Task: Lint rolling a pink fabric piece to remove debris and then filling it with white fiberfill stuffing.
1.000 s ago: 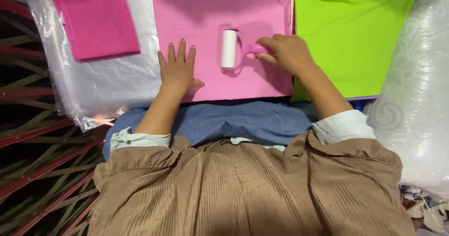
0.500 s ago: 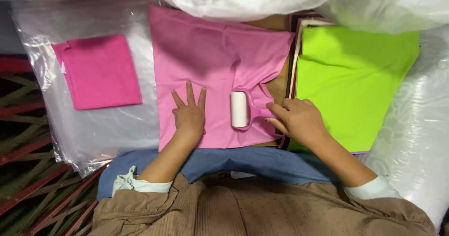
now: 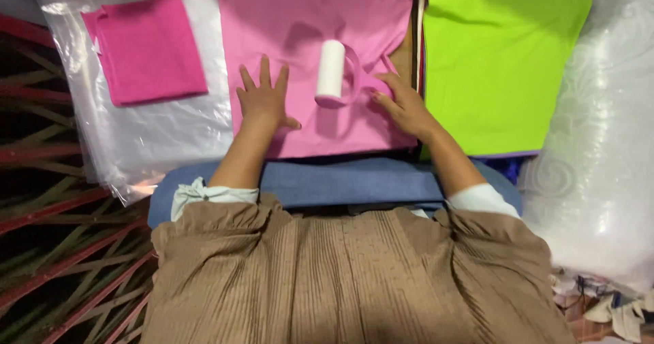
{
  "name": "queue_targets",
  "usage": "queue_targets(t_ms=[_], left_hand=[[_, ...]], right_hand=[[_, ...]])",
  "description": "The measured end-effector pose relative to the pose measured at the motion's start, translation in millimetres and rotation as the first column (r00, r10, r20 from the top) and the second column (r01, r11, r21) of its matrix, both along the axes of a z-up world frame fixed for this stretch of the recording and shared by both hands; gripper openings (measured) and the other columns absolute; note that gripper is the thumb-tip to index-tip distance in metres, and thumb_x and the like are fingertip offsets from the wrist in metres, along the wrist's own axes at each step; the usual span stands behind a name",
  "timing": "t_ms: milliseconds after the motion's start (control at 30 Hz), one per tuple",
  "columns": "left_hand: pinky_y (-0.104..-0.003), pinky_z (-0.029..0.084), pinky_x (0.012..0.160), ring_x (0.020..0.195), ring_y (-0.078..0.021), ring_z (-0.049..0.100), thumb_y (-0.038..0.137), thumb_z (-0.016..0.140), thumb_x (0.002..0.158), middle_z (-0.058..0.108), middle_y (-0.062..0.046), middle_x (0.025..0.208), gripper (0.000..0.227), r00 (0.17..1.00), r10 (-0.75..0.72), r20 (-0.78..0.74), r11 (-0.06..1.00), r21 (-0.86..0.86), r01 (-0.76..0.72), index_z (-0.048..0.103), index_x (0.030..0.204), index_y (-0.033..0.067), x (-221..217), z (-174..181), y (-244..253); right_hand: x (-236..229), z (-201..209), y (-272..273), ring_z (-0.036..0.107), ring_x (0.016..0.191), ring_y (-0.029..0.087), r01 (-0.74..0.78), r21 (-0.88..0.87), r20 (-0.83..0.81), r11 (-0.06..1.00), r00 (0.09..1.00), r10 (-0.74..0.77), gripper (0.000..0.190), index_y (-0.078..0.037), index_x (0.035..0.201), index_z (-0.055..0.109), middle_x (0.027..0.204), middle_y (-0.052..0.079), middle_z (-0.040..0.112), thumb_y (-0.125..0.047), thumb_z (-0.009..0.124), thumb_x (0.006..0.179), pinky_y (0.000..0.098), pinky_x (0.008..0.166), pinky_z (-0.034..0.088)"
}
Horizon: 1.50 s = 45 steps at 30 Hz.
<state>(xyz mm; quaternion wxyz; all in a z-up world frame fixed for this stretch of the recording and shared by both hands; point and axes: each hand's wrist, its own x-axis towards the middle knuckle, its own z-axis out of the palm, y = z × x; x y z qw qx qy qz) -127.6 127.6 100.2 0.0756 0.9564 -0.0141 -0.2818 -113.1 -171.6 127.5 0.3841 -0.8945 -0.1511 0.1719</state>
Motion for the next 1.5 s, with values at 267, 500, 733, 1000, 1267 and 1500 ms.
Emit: queue_targets(t_ms=[267,500,733,1000,1267,1500], left_hand=[[-0.068,0.033,0.117,0.146,-0.0616,0.008,0.053,0.091,0.067,0.007,-0.019,0.170,0.124,0.992,0.009,0.124,0.999,-0.039,-0.005,0.024,0.167,0.0206,-27.1,-7.2,10.9],[-0.068,0.028,0.118,0.152,-0.0545,0.009,0.061,0.086,0.067,0.014,-0.024,0.169,0.125,0.977,-0.022,0.211,0.991,-0.128,0.050,0.023,0.167,0.0201,-30.3,-1.8,14.9],[-0.063,0.020,0.124,0.155,-0.0494,0.005,0.062,0.082,0.070,0.009,-0.020,0.172,0.119,0.990,-0.053,0.132,0.990,-0.126,0.070,0.024,0.166,0.0238,-43.8,-23.5,16.7],[-0.061,0.016,0.126,0.155,-0.0499,0.002,0.066,0.083,0.066,0.007,-0.025,0.171,0.125,0.990,-0.008,0.141,0.987,-0.156,0.031,0.026,0.166,0.0160,-38.5,-16.5,8.5],[-0.063,0.011,0.126,0.155,-0.0496,0.000,0.065,0.084,0.063,0.002,-0.022,0.172,0.131,0.996,-0.030,0.090,0.990,-0.133,0.042,0.019,0.167,0.0206,-40.2,-12.6,5.3],[-0.069,0.005,0.120,0.152,-0.0504,-0.008,0.071,0.078,0.072,-0.001,-0.026,0.168,0.120,0.989,0.070,0.127,0.972,-0.233,-0.039,0.024,0.161,0.0107,-27.9,-32.5,-4.8]], right_hand=[[-22.6,-24.1,-84.6,0.060,0.104,0.058,0.125,-0.149,-0.012,0.981,0.992,-0.128,0.029,-0.018,0.135,0.050,0.103,0.035,0.061,-0.035,0.047,0.111,0.0653,0.088,0.041],[-30.7,35.6,-52.2,0.066,0.099,0.043,0.029,-0.416,0.277,0.909,0.956,0.096,0.035,-0.020,0.133,0.061,0.098,0.017,0.066,-0.042,0.061,0.107,0.0548,0.085,0.050],[-40.0,1.7,-41.2,0.069,0.098,0.040,-0.170,-0.605,0.226,0.778,0.900,0.373,0.034,-0.023,0.129,0.064,0.102,0.016,0.070,-0.041,0.061,0.101,0.0521,0.085,0.054],[-59.8,89.1,-95.9,0.069,0.100,0.038,-0.013,-0.711,0.214,0.703,0.948,0.234,0.033,-0.023,0.126,0.069,0.098,0.016,0.070,-0.045,0.063,0.102,0.0500,0.093,0.051],[-61.9,8.5,-59.9,0.069,0.093,0.034,-0.218,-0.611,0.216,0.761,0.879,0.425,0.032,-0.026,0.120,0.066,0.097,0.012,0.068,-0.048,0.063,0.097,0.0475,0.084,0.053],[-67.5,97.8,-131.3,0.068,0.083,0.031,-0.083,-0.745,0.186,0.662,0.927,0.325,0.039,-0.024,0.124,0.071,0.087,0.005,0.070,-0.051,0.064,0.096,0.0460,0.072,0.049]])
